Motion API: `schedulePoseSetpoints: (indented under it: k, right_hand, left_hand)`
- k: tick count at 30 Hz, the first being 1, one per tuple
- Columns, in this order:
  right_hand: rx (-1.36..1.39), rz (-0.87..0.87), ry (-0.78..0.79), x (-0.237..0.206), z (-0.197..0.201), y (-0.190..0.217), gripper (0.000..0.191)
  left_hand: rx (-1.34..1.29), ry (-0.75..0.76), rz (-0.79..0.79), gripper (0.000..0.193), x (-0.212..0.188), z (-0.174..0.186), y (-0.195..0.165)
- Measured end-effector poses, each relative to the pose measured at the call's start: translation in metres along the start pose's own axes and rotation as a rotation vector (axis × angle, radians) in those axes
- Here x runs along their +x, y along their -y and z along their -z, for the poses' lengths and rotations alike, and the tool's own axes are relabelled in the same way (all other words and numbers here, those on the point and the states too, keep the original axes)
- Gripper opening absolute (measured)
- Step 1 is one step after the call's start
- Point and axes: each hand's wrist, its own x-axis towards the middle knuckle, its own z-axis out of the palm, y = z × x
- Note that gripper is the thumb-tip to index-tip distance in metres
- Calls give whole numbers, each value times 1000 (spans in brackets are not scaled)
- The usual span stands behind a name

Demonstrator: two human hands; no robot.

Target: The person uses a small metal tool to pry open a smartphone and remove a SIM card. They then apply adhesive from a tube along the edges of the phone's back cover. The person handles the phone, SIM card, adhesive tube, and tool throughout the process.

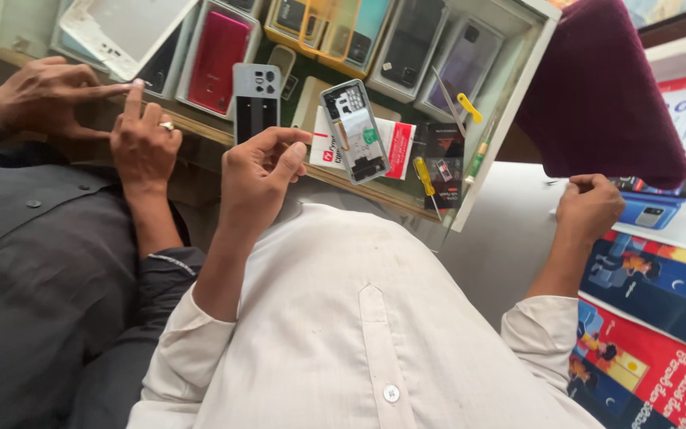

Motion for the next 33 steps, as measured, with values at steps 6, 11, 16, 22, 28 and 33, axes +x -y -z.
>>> schedulePoseSetpoints:
  k: [6,11,16,22,28,33]
  right_hand:
    - [359,-7,27,-28,-4,28,3]
    - [740,98,270,-67,-17,107,18]
    - [480,152,188,-82,-16,141,15]
    - [427,126,295,-75,-18,140,11]
    - [905,-52,561,-63,-11,151,11]
    - [1448,-141,860,-80,-2,192,13]
  left_hand:
    - [99,69,10,19,0,-5,-1]
    - [166,143,43,20,-2,-15,-5]
    - [138,185,28,19,-4,-17,-3]
    - [117,207,40,18,-3,-18,6]
    - [144,272,54,20,8,-37,16]
    - [-157,346,121,25,22,-62,20]
